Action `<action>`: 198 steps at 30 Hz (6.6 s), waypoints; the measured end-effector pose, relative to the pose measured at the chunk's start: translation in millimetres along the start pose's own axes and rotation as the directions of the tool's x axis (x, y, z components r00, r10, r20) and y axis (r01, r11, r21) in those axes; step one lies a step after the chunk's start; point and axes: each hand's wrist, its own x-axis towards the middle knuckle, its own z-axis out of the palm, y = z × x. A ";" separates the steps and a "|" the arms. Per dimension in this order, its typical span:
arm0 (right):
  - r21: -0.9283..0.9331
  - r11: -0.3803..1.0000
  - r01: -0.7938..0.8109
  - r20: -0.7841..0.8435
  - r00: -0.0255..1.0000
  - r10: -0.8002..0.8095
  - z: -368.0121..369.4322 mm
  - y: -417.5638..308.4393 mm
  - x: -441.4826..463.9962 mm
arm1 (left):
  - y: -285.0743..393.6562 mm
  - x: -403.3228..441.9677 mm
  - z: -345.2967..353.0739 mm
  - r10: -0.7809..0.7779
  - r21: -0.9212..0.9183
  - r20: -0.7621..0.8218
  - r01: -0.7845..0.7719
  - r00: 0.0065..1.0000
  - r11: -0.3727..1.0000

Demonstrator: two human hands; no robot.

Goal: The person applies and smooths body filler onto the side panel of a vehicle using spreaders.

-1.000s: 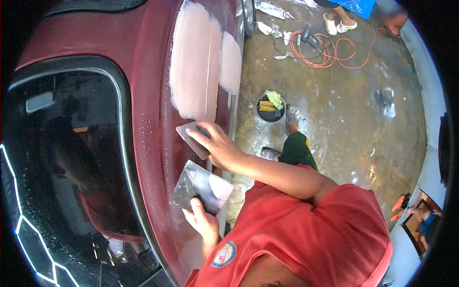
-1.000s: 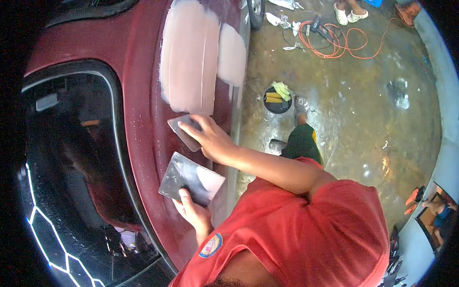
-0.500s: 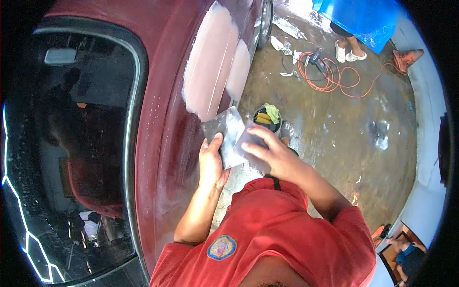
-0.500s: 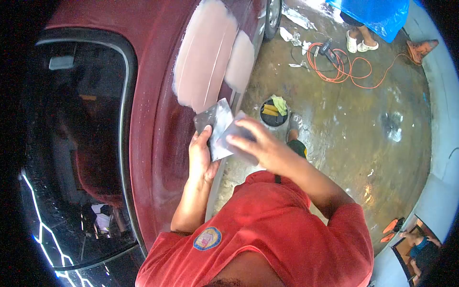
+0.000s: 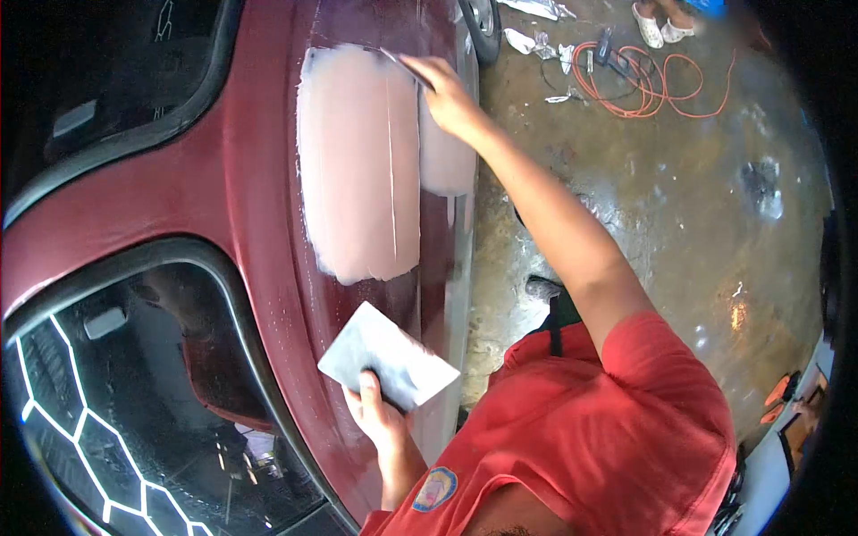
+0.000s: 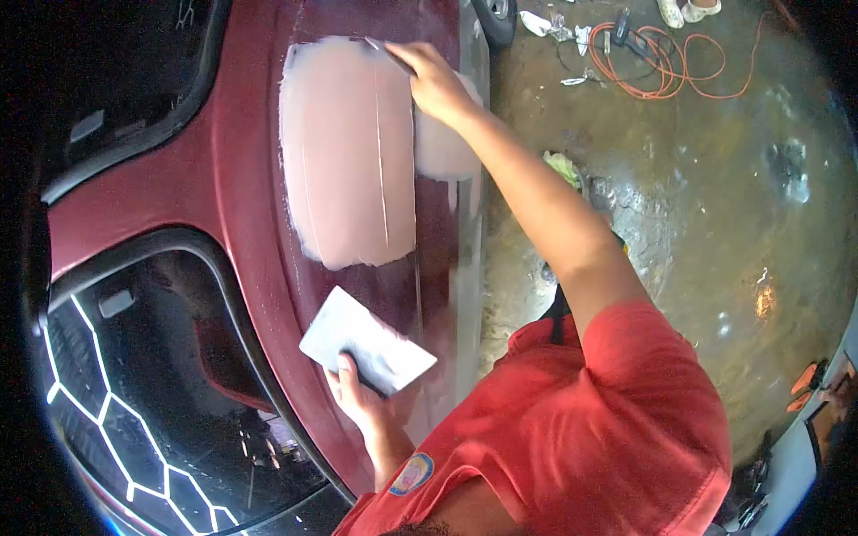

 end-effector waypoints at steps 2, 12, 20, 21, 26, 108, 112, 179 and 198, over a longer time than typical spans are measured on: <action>-0.019 0.999 0.029 -0.027 0.999 -0.029 3.1 10.5 19.0 | -4.1 -5.9 -7.8 -0.051 -0.009 0.006 0.051 0.999 0.999; -0.075 0.994 0.080 0.027 0.997 -0.078 17.7 -14.9 -27.0 | -25.6 -6.9 -29.1 -0.122 -0.059 0.052 0.125 0.991 0.990; -0.063 0.987 -0.147 0.194 0.968 0.157 47.8 -124.2 -219.6 | -33.5 -11.4 -53.7 -0.052 0.080 -0.049 0.056 0.997 0.995; -0.104 0.985 -0.134 0.230 0.961 0.155 52.4 -133.5 -242.2 | -33.6 -12.3 -54.9 -0.049 0.070 -0.060 0.053 0.997 0.996; -0.026 0.983 -0.184 0.470 0.865 0.174 17.8 -166.3 -286.1 | -39.9 -10.4 -49.3 -0.213 -0.127 -0.089 0.201 0.973 0.971; 0.643 0.281 -0.713 0.553 0.685 0.474 -282.6 -262.9 -267.6 | -142.2 -167.9 39.4 -0.438 -0.525 0.309 0.536 0.844 0.662; -0.081 0.993 -0.091 0.613 0.781 0.121 -306.1 -331.1 -273.2 | -100.2 -183.9 64.4 -0.310 -0.607 0.508 0.589 0.804 0.533; 0.064 0.539 0.840 0.342 0.489 -0.803 16.8 92.4 -217.9 | -40.0 102.5 14.0 0.973 -0.396 0.032 -0.891 0.230 0.224; 0.039 0.497 0.867 0.272 0.469 -0.840 37.9 86.1 -227.6 | -45.8 108.4 16.3 0.989 -0.240 0.062 -0.960 0.133 0.144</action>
